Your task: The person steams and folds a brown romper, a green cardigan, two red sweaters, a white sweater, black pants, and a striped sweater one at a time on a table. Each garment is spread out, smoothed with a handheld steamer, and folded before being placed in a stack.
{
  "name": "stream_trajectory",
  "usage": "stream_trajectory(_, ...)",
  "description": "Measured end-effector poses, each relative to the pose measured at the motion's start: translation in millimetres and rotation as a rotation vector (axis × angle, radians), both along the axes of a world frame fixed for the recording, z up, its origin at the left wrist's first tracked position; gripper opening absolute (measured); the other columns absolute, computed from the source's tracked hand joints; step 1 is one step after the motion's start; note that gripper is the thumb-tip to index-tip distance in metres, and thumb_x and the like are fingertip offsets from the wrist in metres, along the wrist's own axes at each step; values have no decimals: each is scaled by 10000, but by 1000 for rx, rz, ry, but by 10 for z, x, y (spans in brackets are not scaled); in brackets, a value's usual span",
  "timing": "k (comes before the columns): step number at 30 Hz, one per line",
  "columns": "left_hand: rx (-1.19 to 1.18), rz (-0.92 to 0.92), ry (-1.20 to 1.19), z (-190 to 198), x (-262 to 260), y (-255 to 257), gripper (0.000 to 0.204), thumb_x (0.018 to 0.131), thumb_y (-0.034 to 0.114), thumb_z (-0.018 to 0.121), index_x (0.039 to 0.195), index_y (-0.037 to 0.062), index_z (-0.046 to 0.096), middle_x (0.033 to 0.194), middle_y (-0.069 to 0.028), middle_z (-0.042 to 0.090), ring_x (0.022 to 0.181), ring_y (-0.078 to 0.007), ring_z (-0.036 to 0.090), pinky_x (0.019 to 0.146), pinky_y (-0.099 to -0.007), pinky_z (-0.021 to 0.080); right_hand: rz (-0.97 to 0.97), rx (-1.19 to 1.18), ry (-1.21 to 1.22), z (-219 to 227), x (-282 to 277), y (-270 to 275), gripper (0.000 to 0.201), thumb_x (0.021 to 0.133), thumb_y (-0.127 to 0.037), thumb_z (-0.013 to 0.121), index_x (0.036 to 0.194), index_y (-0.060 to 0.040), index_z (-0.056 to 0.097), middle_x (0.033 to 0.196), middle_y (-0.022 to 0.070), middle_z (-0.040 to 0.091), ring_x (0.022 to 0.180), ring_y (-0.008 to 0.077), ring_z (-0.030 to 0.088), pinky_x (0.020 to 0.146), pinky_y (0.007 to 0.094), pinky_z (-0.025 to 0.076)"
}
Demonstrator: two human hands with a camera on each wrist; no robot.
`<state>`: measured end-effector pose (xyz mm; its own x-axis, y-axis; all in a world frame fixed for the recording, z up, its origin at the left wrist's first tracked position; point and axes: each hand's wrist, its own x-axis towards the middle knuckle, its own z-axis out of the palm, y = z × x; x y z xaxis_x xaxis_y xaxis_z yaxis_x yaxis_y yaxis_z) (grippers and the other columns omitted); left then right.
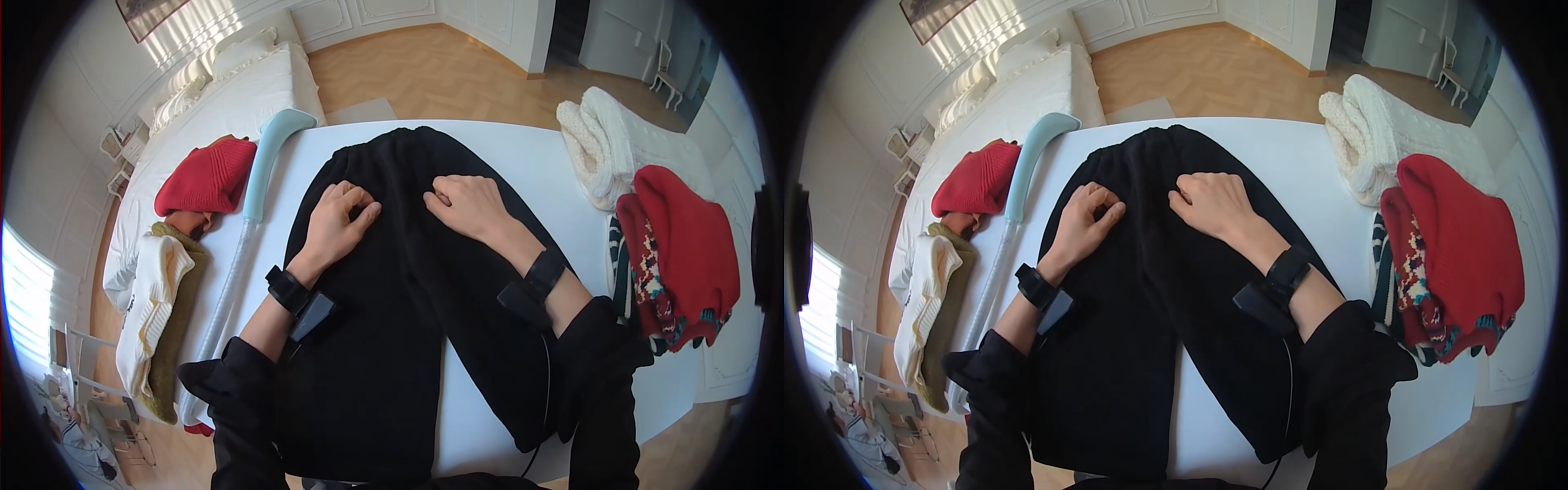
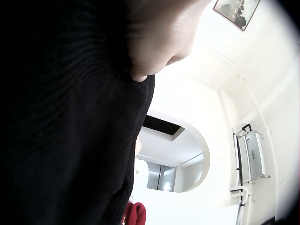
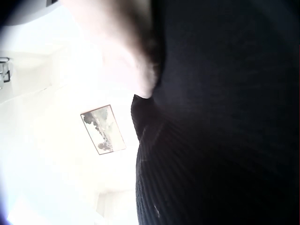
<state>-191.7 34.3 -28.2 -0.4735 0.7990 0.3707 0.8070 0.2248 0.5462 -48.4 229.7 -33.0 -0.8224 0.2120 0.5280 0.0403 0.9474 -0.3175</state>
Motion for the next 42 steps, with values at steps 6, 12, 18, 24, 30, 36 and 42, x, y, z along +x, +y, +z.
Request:
stream_trajectory(6, -11, -19, 277, -36, 8, -19, 279, 863, 253, 637, 1097, 107, 594, 1134, -96, 513, 1106, -291, 452, 978, -405, 325, -83, 31, -124, 61, 81, 319, 419, 787, -375, 633, 554, -66, 473, 518, 81, 530, 525, 303, 550, 494, 399, 409)
stream_trajectory(12, -94, -113, 325, -39, 10, -35, 378, 920, 288, 549, 1282, 179, 539, 1336, -127, 429, 1260, -309, 387, 1064, -421, 268, -170, -4, -102, 16, 118, 539, 484, 775, -408, 661, 534, -59, 427, 481, 81, 477, 485, 291, 492, 479, 386, 366)
stream_trajectory(18, -122, -109, 329, -59, -7, -48, 375, 951, 306, 497, 1313, 212, 525, 1365, -130, 415, 1283, -313, 374, 1082, -438, 257, -125, 34, -77, 58, 187, 671, 497, 781, -405, 663, 521, -59, 418, 467, 88, 453, 463, 278, 469, 476, 381, 352)
stream_trajectory(24, -157, -55, 328, -40, 47, -47, 434, 928, 379, 525, 1329, 213, 511, 1387, -143, 395, 1308, -321, 345, 1095, -442, 248, -53, 4, 9, 253, 103, 437, 345, 780, -360, 652, 635, -71, 533, 627, 75, 580, 601, 273, 570, 549, 391, 427)
stream_trajectory(30, -150, -84, 413, -123, -6, -35, 534, 913, 463, 510, 1370, 190, 463, 1409, -164, 368, 1339, -337, 309, 1109, -453, 229, 344, 86, -33, 64, -28, -338, 532, 929, -437, 475, 1335, -93, 474, 1399, 133, 444, 1335, 296, 359, 1100, 447, 251)
stream_trajectory(36, -162, -38, 319, -56, 39, -27, 573, 904, 487, 515, 1379, 172, 451, 1422, -176, 357, 1341, -352, 306, 1123, -457, 219, 312, 77, -374, 8, 16, -202, 595, 960, -512, 347, 1449, -173, 346, 1540, 92, 225, 1440, 264, 123, 1161, 461, 99)
stream_trajectory(42, -235, -6, 378, -75, 44, -41, 615, 918, 555, 442, 1414, 193, 406, 1462, -179, 316, 1398, -316, 231, 1153, -448, 148, 213, 117, -385, 32, 32, -12, 635, 939, -569, 366, 1455, -200, 337, 1540, 75, 230, 1437, 306, 115, 1162, 464, 133)
